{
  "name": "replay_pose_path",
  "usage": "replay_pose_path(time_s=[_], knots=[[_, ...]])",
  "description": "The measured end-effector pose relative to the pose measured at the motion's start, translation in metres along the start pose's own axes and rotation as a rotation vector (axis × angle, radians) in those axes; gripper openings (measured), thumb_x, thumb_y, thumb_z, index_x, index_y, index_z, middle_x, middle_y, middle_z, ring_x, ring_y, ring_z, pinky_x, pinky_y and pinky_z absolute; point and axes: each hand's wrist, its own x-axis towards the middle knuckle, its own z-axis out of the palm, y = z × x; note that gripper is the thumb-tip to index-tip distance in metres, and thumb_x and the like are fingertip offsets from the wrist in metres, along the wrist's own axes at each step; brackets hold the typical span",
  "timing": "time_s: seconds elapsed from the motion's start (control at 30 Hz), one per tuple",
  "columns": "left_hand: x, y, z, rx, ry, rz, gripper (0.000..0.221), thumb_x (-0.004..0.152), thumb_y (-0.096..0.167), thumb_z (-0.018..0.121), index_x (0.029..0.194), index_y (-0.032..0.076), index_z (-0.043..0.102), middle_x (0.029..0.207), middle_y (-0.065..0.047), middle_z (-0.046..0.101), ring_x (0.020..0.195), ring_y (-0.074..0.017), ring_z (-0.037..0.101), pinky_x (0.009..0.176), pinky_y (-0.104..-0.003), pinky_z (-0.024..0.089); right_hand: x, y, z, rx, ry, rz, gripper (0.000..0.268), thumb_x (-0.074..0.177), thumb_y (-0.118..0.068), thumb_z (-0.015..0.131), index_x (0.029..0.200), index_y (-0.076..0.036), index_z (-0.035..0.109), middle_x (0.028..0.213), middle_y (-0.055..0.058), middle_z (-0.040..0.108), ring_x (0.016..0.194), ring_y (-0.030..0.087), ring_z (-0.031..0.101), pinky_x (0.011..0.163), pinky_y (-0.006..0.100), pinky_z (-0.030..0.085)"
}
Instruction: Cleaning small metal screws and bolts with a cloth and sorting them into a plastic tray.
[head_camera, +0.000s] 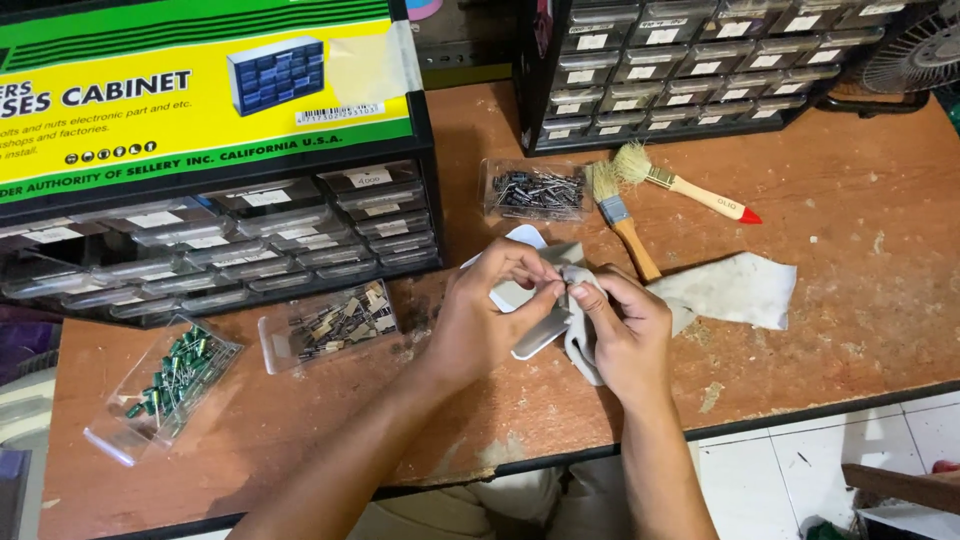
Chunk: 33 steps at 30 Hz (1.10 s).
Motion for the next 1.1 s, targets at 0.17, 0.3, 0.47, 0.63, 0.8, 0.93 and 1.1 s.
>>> replay_pose_path(time_s=[0.17,0.3,0.47,0.63,0.8,0.93,1.1], knots=[[0.001,0.000,-0.001,-0.151,-0.051,-0.068,0.025,0.084,0.000,0.079,0.102,0.007,0.063,0.090,-0.010,0.078,0.083,-0.0182,0.075,0.081,-0.033,0.060,-0.006,0.021,-0.002,0.028,0.028,0.029,0.026,0.102,-0.010,0.066,0.077,-0.003,0.068,0.062,0.005,0.053,0.069,0.011,0.047,0.068,0.031,0.045],[0.000,-0.004,0.000,-0.168,-0.070,-0.083,0.025,0.083,0.000,0.081,0.102,0.005,0.065,0.088,-0.011,0.077,0.081,-0.0168,0.074,0.079,-0.032,0.061,-0.006,0.026,-0.002,0.015,0.034,-0.006,0.031,0.104,-0.010,0.064,0.074,-0.002,0.066,0.060,0.009,0.056,0.065,0.013,0.051,0.066,0.032,0.045],[-0.003,-0.010,0.001,-0.177,-0.051,-0.096,0.023,0.083,0.000,0.080,0.099,0.004,0.063,0.087,-0.013,0.076,0.081,-0.0185,0.074,0.078,-0.033,0.061,0.001,-0.004,0.002,0.030,0.044,-0.087,0.009,0.094,-0.002,0.072,0.086,0.000,0.074,0.074,0.011,0.068,0.072,0.018,0.061,0.075,0.034,0.049],[-0.001,-0.009,0.000,-0.265,0.000,-0.151,0.023,0.084,0.000,0.079,0.098,0.004,0.062,0.088,-0.012,0.076,0.082,-0.0157,0.072,0.080,-0.032,0.060,0.001,-0.010,0.001,0.156,0.052,-0.053,0.008,0.087,0.004,0.076,0.096,0.004,0.076,0.082,0.012,0.071,0.080,0.015,0.061,0.082,0.034,0.052],[-0.002,-0.011,0.001,-0.251,-0.057,-0.131,0.025,0.082,-0.001,0.080,0.098,0.004,0.061,0.086,-0.012,0.075,0.081,-0.0160,0.072,0.079,-0.032,0.060,-0.002,0.001,0.001,0.065,0.105,-0.078,0.009,0.090,0.004,0.075,0.098,0.002,0.076,0.079,0.011,0.069,0.078,0.014,0.061,0.078,0.034,0.052],[-0.007,-0.004,0.008,-0.143,-0.087,-0.085,0.023,0.083,0.000,0.081,0.096,0.005,0.063,0.086,-0.012,0.076,0.082,-0.0196,0.077,0.078,-0.033,0.060,-0.007,0.011,0.005,0.038,0.160,-0.066,0.015,0.093,0.004,0.073,0.108,0.005,0.072,0.085,0.013,0.070,0.084,0.012,0.057,0.080,0.035,0.052],[-0.004,-0.014,0.005,-0.328,-0.008,-0.214,0.025,0.083,0.001,0.079,0.100,0.005,0.062,0.092,-0.013,0.075,0.089,-0.0195,0.071,0.083,-0.036,0.058,-0.008,0.005,0.002,0.241,0.090,0.069,0.022,0.088,0.000,0.076,0.110,0.003,0.074,0.085,0.009,0.073,0.082,0.009,0.057,0.077,0.029,0.052]])
